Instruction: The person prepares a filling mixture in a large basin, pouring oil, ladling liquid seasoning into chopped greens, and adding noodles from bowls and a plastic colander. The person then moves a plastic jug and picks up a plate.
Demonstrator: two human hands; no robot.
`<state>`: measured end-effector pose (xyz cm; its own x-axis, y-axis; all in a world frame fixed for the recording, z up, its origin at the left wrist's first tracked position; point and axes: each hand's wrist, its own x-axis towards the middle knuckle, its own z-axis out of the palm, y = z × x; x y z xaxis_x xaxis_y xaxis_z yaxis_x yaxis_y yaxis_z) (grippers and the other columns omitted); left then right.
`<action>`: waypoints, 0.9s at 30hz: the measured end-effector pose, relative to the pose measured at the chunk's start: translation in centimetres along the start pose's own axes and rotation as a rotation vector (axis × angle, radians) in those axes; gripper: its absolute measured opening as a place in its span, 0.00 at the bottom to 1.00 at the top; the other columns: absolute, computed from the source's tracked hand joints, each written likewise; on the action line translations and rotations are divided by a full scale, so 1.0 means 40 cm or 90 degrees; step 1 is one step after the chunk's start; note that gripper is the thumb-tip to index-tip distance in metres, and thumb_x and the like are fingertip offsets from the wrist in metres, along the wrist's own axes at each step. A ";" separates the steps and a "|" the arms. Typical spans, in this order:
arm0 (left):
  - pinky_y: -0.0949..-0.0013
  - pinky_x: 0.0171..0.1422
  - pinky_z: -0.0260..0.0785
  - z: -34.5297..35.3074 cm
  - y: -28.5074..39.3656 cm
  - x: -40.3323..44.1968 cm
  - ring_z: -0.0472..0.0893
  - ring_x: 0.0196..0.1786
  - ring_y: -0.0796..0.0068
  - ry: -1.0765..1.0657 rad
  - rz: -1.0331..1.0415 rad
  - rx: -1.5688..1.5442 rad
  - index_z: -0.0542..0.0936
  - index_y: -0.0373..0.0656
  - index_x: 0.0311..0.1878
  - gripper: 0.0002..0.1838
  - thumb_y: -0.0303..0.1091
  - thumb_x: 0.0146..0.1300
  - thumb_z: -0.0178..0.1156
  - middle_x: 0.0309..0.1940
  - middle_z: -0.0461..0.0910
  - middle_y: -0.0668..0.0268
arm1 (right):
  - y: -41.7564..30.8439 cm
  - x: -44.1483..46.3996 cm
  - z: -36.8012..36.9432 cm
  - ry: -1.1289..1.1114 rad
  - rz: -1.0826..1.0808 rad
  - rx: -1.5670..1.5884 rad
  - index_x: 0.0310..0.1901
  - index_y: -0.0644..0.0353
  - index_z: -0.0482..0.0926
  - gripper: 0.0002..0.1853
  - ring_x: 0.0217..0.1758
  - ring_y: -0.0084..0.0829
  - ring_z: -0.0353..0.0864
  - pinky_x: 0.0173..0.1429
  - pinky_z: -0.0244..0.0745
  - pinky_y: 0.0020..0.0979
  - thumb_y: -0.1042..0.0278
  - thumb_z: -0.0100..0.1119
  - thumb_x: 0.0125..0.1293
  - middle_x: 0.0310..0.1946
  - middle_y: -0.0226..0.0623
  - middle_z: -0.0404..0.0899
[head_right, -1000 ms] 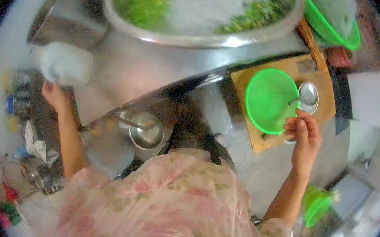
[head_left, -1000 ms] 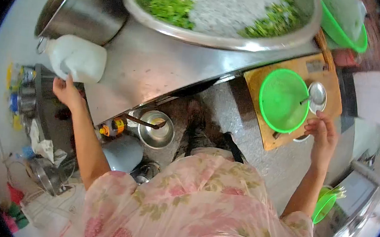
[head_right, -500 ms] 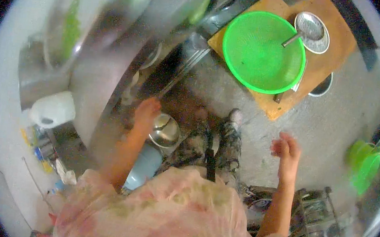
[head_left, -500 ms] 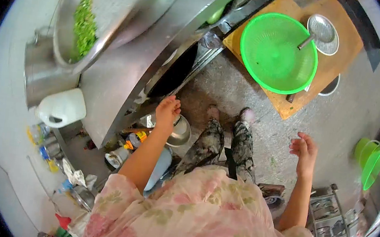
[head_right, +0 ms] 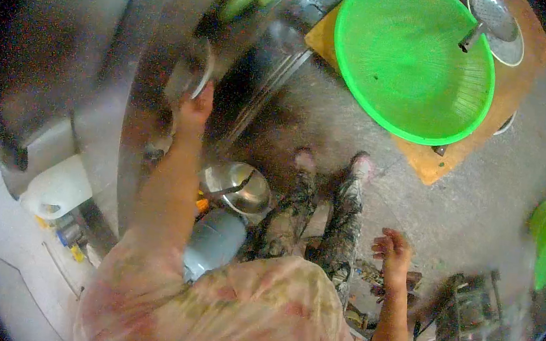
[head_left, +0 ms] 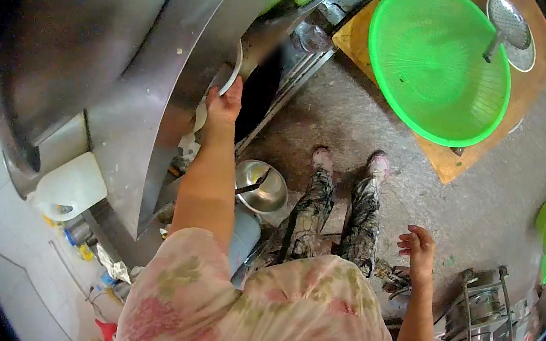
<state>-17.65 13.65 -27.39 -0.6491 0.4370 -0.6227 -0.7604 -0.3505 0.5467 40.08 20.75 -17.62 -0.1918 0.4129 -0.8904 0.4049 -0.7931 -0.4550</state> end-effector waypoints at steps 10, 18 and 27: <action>0.59 0.51 0.71 0.011 -0.066 -0.231 0.69 0.50 0.61 0.130 0.020 0.200 0.62 0.33 0.50 0.18 0.24 0.55 0.47 0.46 0.65 0.56 | -0.119 -0.007 0.067 -0.021 -0.098 -0.043 0.47 0.65 0.71 0.13 0.29 0.24 0.76 0.31 0.72 0.23 0.69 0.45 0.64 0.31 0.37 0.77; 0.60 0.51 0.66 0.084 -0.173 -0.663 0.74 0.46 0.53 -0.067 -0.032 0.572 0.74 0.39 0.41 0.14 0.28 0.49 0.57 0.41 0.75 0.51 | -0.337 -0.134 0.226 -0.083 -0.343 -0.247 0.43 0.65 0.75 0.10 0.27 0.20 0.75 0.30 0.71 0.22 0.71 0.47 0.62 0.28 0.33 0.78; 0.66 0.44 0.72 0.327 -0.197 -0.879 0.76 0.43 0.67 -0.163 -0.188 0.427 0.63 0.33 0.55 0.26 0.21 0.48 0.49 0.43 0.73 0.57 | -0.406 -0.231 0.347 0.004 -0.769 -1.056 0.34 0.55 0.75 0.08 0.33 0.35 0.77 0.31 0.75 0.34 0.71 0.51 0.51 0.29 0.37 0.75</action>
<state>11.43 11.88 -2.46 -0.3341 0.6411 -0.6910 -0.6726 0.3514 0.6512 22.86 23.60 -2.19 -0.9274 0.3098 -0.2099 0.3559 0.9033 -0.2395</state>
